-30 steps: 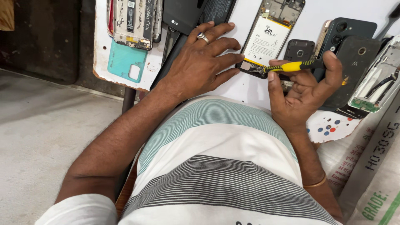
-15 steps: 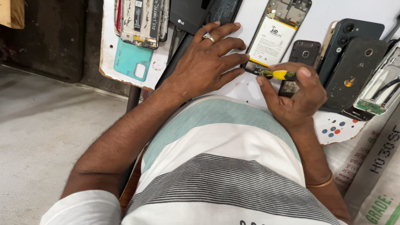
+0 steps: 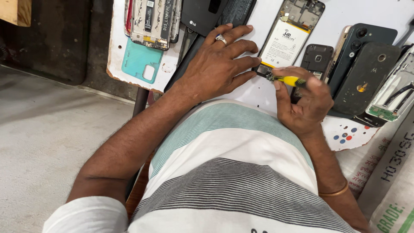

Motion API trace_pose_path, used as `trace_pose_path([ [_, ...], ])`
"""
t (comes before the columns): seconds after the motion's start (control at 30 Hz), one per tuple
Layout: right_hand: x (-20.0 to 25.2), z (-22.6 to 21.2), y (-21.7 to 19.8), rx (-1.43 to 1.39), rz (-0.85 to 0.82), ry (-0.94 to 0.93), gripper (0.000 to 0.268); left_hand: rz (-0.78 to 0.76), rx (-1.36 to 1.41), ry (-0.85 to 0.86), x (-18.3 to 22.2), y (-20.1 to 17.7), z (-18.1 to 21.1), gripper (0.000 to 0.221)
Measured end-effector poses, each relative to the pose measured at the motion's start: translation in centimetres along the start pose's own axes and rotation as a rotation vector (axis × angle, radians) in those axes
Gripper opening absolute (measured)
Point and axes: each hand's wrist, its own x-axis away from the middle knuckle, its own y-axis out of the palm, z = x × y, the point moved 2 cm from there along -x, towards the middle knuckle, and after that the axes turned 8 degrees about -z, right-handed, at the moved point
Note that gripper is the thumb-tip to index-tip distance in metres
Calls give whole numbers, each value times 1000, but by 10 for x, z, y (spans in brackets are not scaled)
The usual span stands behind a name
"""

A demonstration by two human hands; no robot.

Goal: The person uses a yellow-handled screwdriver to loosen screws around the perimeter of a smartphone's internal frame. They then lift the battery out of the phone chassis and set it aside on the workbench.

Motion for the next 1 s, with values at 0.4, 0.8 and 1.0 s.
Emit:
trace_pose_path([
  [0.4, 15, 10, -3, 131, 80, 63, 76, -9, 11, -3, 2, 6, -4, 22],
  [0.8, 15, 5, -2, 27, -4, 73, 76, 13, -11, 5, 0, 2, -2, 22],
  [1.0, 8, 7, -2, 221, 32, 51, 83, -4, -15, -6, -1, -2, 0, 24],
])
